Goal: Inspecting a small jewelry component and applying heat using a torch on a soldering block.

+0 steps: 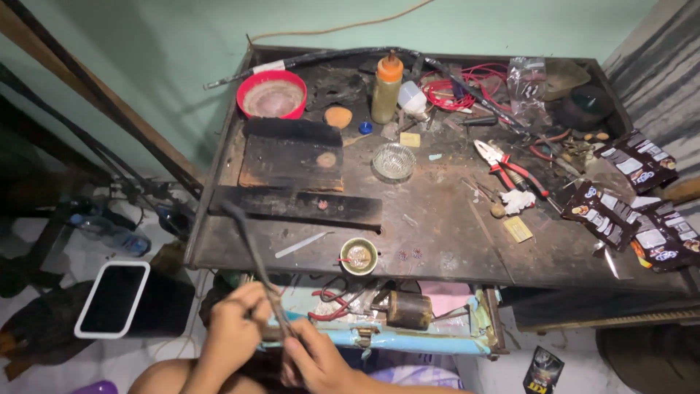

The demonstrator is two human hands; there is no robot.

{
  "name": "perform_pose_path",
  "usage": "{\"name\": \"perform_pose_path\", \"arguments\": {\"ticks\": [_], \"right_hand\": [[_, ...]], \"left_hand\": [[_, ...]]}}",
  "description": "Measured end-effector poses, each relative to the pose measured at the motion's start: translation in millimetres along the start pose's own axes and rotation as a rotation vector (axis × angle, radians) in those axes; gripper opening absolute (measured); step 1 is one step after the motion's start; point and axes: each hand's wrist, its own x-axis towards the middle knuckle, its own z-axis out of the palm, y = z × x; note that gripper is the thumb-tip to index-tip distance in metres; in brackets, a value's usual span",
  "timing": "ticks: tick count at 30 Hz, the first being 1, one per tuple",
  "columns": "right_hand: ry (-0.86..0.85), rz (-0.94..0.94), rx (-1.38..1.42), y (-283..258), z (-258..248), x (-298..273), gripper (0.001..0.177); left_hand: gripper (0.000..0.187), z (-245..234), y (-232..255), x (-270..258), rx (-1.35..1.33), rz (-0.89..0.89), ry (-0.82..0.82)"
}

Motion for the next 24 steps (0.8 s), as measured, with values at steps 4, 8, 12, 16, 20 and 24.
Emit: {"name": "perform_pose_path", "arguments": {"ticks": [4,8,12,16,20,24], "right_hand": [[0.098,0.023,-0.033,7,-22,-33,0.021],[0.375,0.108,-0.221,-22,-32,-51,0.028],[0.487,0.051,-0.374,-55,-38,-49,0.027],[0.556,0.072,-0.209,-53,-53,-61,0.050],[0.428,0.106,-0.142,-58,-60,-68,0.077],[0.421,0.108,-0.111,-45,-56,-74,0.077]], "left_hand": [[0.027,19,7,26,0.205,0.058,-0.474],[0.016,19,36,43,0.479,-0.237,-0.773],[0.017,18,31,44,0.449,-0.128,-0.917],[0.014,23,20,37,0.120,0.008,-0.772],[0.019,42,40,39,-0.854,-0.397,-0.516],[0.049,57,66,51,-1.356,-0.564,-0.417]]}}
